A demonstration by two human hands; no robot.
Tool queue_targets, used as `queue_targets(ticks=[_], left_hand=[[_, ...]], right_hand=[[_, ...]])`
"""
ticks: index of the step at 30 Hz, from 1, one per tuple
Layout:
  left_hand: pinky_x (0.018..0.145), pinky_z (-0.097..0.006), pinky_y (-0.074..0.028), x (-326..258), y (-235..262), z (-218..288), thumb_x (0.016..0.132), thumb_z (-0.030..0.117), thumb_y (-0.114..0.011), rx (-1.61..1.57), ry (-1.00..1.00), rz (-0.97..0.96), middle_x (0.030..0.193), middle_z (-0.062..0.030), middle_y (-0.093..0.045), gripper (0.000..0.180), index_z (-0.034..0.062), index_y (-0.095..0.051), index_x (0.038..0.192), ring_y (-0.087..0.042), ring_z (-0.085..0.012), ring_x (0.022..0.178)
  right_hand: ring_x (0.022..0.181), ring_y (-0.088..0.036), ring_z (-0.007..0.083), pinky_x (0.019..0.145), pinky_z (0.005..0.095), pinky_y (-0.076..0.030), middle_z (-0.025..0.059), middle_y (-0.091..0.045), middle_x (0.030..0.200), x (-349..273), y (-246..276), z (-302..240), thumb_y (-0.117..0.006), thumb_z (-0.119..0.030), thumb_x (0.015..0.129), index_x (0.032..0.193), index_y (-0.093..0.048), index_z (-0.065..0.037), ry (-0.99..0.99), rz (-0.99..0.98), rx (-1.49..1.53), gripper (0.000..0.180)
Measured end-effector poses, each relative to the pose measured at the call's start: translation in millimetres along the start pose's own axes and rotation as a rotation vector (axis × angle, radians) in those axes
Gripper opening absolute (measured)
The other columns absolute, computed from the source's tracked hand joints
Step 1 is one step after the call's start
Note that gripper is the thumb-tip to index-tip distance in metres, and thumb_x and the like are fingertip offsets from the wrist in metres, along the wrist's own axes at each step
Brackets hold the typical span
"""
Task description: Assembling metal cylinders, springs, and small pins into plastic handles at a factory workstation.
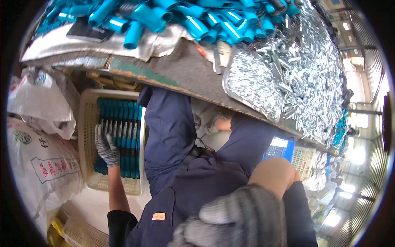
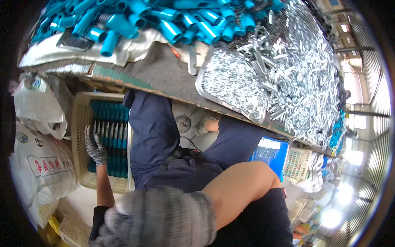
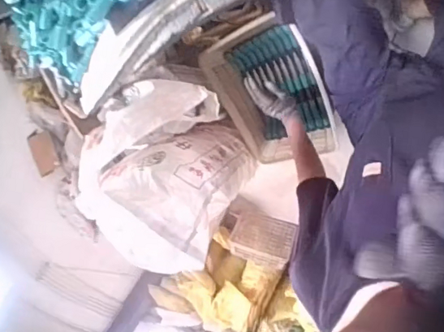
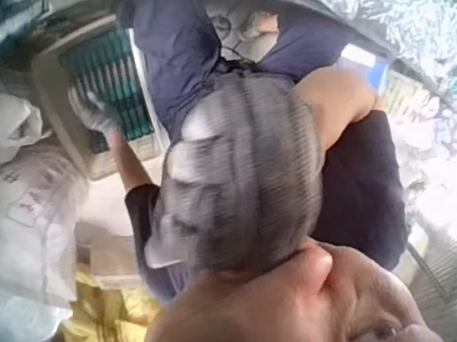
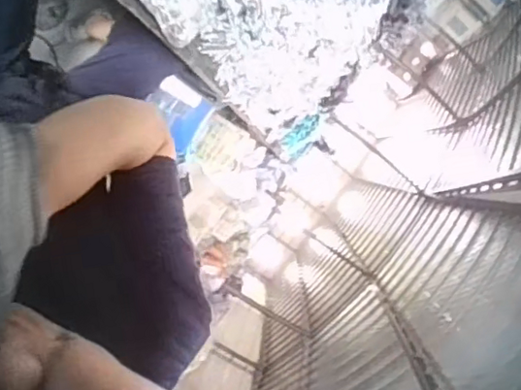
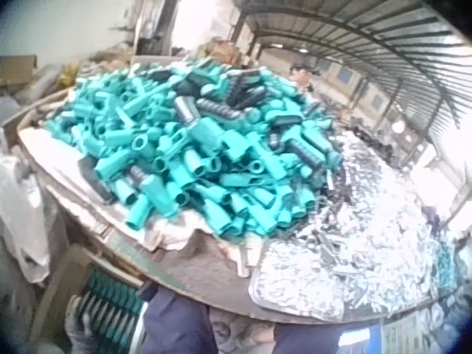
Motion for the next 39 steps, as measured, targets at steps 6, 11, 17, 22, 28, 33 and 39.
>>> queue_targets(ticks=[6,11,17,22,28,33,39], left_hand=[[0.101,-0.039,-0.039,69.0,35.2,223.2,0.093,0.011,-0.051,-0.343,-0.485,0.157,0.126,-0.0179,-0.053,0.036,-0.0019,-0.051,0.126,-0.05,-0.0312,0.118],[0.097,-0.038,-0.041,94.4,5.5,381.3,0.088,0.011,-0.057,-0.513,-0.713,-0.065,0.12,-0.0162,-0.056,0.033,-0.0013,-0.057,0.119,-0.053,-0.0284,0.113],[0.09,-0.039,-0.045,107.1,-66.3,535.3,0.08,0.012,-0.064,-0.395,-0.945,-0.376,0.111,-0.0126,-0.06,0.03,0.0062,-0.062,0.109,-0.056,-0.0306,0.105],[0.077,-0.039,-0.047,91.6,-144.2,609.1,0.081,0.017,-0.056,0.102,-1.491,-0.229,0.098,-0.0046,-0.062,0.02,0.0135,-0.063,0.099,-0.058,-0.0252,0.096],[0.077,-0.036,-0.046,70.9,-168.8,627.9,0.081,0.016,-0.052,0.495,-1.7,-0.244,0.097,-0.0035,-0.061,0.018,0.0135,-0.062,0.096,-0.057,-0.0216,0.095],[0.083,-0.035,-0.046,86.4,-158.9,616.3,0.081,0.015,-0.053,0.48,-1.586,-0.305,0.119,-0.003,-0.057,0.028,0.0135,-0.059,0.109,-0.054,-0.0214,0.107],[0.08,-0.038,-0.049,123.9,-61.1,601.6,0.078,0.003,-0.065,-0.246,-1.072,-0.25,0.1,-0.017,-0.062,0.032,0.0028,-0.057,0.109,-0.06,-0.034,0.09]], right_hand=[[0.063,-0.057,0.0187,0.059,0.0374,-0.05,0.002,-0.058,0.071,-4.6,64.1,45.7,-0.061,-0.026,0.077,0.069,-0.06,-0.008,0.358,0.233,0.206,0.019],[0.06,-0.057,0.0193,0.057,0.0366,-0.05,0.0028,-0.057,0.067,-29.7,95.1,79.6,-0.06,-0.022,0.078,0.069,-0.06,-0.007,0.683,0.439,0.353,0.017],[0.053,-0.056,0.0298,0.051,0.0403,-0.044,0.0124,-0.057,0.059,12.2,79.4,233.7,-0.058,-0.031,0.089,0.07,-0.064,-0.006,0.085,0.583,0.285,0.031],[0.05,-0.05,0.037,0.048,0.0412,-0.04,0.0172,-0.048,0.054,17.6,-23.2,337.4,-0.063,-0.037,0.086,0.063,-0.056,-0.007,-0.208,0.588,0.62,0.038],[0.052,-0.056,0.0305,0.05,0.0381,-0.043,0.0146,-0.054,0.056,15.9,-21.3,369.9,-0.06,-0.041,0.087,0.066,-0.058,-0.005,-0.223,0.705,0.624,0.042],[0.065,-0.061,0.0342,0.058,0.0396,-0.048,0.0174,-0.062,0.073,39.6,8.7,387.5,-0.062,-0.036,0.087,0.078,-0.064,-0.002,-0.193,0.67,0.665,0.036],[0.089,-0.065,0.0303,0.077,0.0374,-0.051,0.0195,-0.066,0.095,-2.3,93.5,499.5,-0.062,-0.031,0.088,0.11,-0.062,-0.004,-0.441,1.145,0.478,0.034]])
Point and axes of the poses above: each hand's wrist, its own x-axis towards the middle knuckle, its own y-axis out of the back of the hand, z = x × y, the point moved 9 cm from there along x, towards the middle knuckle
